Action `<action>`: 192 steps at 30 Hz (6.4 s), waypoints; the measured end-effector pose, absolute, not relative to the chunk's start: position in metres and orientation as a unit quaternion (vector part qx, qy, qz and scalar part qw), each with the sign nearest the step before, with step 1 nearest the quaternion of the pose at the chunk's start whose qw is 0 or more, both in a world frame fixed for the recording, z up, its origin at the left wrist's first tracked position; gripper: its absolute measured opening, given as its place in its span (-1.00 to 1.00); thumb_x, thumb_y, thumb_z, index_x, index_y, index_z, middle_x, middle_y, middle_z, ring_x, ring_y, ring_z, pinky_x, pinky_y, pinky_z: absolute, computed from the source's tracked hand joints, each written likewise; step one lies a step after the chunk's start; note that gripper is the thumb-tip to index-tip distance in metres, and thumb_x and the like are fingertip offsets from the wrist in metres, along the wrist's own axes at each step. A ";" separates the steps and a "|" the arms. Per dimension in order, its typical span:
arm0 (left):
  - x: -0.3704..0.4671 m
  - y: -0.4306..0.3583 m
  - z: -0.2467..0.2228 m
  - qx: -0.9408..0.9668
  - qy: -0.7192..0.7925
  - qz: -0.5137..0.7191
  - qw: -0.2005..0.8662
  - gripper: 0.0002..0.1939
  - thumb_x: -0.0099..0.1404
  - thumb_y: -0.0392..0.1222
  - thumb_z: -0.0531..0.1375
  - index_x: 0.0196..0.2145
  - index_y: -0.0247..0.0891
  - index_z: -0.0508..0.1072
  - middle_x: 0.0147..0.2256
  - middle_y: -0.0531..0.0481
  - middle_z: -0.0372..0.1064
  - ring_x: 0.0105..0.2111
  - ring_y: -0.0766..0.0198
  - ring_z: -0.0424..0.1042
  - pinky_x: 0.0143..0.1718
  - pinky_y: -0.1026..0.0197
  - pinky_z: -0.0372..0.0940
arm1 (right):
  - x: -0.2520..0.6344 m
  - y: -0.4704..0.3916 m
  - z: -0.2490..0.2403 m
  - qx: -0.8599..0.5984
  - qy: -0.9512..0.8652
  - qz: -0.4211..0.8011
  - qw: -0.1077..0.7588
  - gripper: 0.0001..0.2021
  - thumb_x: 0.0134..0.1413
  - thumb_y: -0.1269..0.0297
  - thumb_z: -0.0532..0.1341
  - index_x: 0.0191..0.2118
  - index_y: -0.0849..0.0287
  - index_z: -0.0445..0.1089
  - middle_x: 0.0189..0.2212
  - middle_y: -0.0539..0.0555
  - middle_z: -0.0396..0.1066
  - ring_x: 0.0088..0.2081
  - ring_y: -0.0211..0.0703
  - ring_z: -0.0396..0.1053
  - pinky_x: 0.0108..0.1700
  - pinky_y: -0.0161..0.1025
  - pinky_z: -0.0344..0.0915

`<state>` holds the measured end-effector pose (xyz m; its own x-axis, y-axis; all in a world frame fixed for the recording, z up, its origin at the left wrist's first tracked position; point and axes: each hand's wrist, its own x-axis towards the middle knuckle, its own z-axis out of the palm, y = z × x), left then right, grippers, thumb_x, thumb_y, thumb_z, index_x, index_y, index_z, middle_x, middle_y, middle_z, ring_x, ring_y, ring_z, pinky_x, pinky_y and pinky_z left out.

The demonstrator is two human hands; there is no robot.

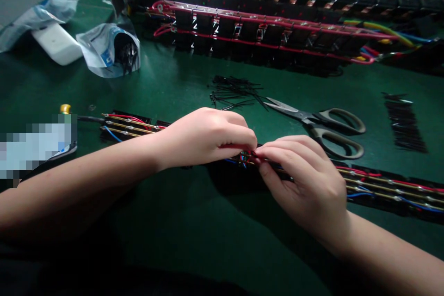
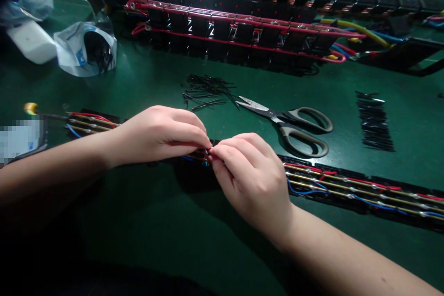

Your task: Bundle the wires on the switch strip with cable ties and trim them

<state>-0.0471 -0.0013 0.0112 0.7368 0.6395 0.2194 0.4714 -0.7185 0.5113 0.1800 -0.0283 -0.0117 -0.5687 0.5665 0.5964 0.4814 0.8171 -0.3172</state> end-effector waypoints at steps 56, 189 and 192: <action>-0.037 -0.010 0.014 0.951 0.260 0.162 0.040 -0.69 0.50 -0.27 -0.06 -0.16 -0.30 0.48 -0.26 -0.05 0.52 -0.29 0.19 0.52 -0.29 0.21 0.31 | 0.177 -0.026 -0.012 -0.305 -0.884 0.039 0.351 -0.90 0.04 0.50 0.27 -0.30 0.23 0.37 -0.39 0.19 0.49 -0.33 -0.01 0.42 -0.28 -0.09 0.41; -0.037 0.005 0.013 0.790 0.455 0.240 0.334 -0.95 0.28 -0.30 0.23 -0.36 -0.24 0.47 -0.40 0.16 0.48 -0.37 0.39 0.46 -0.36 0.34 0.28 | 0.178 -0.029 -0.016 -0.274 -0.905 0.035 0.325 -0.70 0.06 0.50 0.30 -0.04 0.34 0.45 -0.11 0.24 0.57 -0.09 0.02 0.47 -0.03 -0.04 0.48; -0.037 0.005 0.013 0.792 0.453 0.241 0.332 -0.95 0.28 -0.30 0.21 -0.35 -0.23 0.46 -0.39 0.15 0.48 -0.36 0.38 0.46 -0.37 0.33 0.28 | 0.177 -0.029 -0.016 -0.286 -0.902 0.030 0.323 -0.71 0.08 0.49 0.28 -0.04 0.35 0.44 -0.15 0.25 0.57 -0.11 0.03 0.47 -0.05 -0.04 0.47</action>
<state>-0.0369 0.0046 0.0129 0.4737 0.8770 0.0809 0.5577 -0.3698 0.7431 0.1769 -0.0286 -0.0164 -0.6280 0.5350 0.5651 0.4966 0.8346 -0.2382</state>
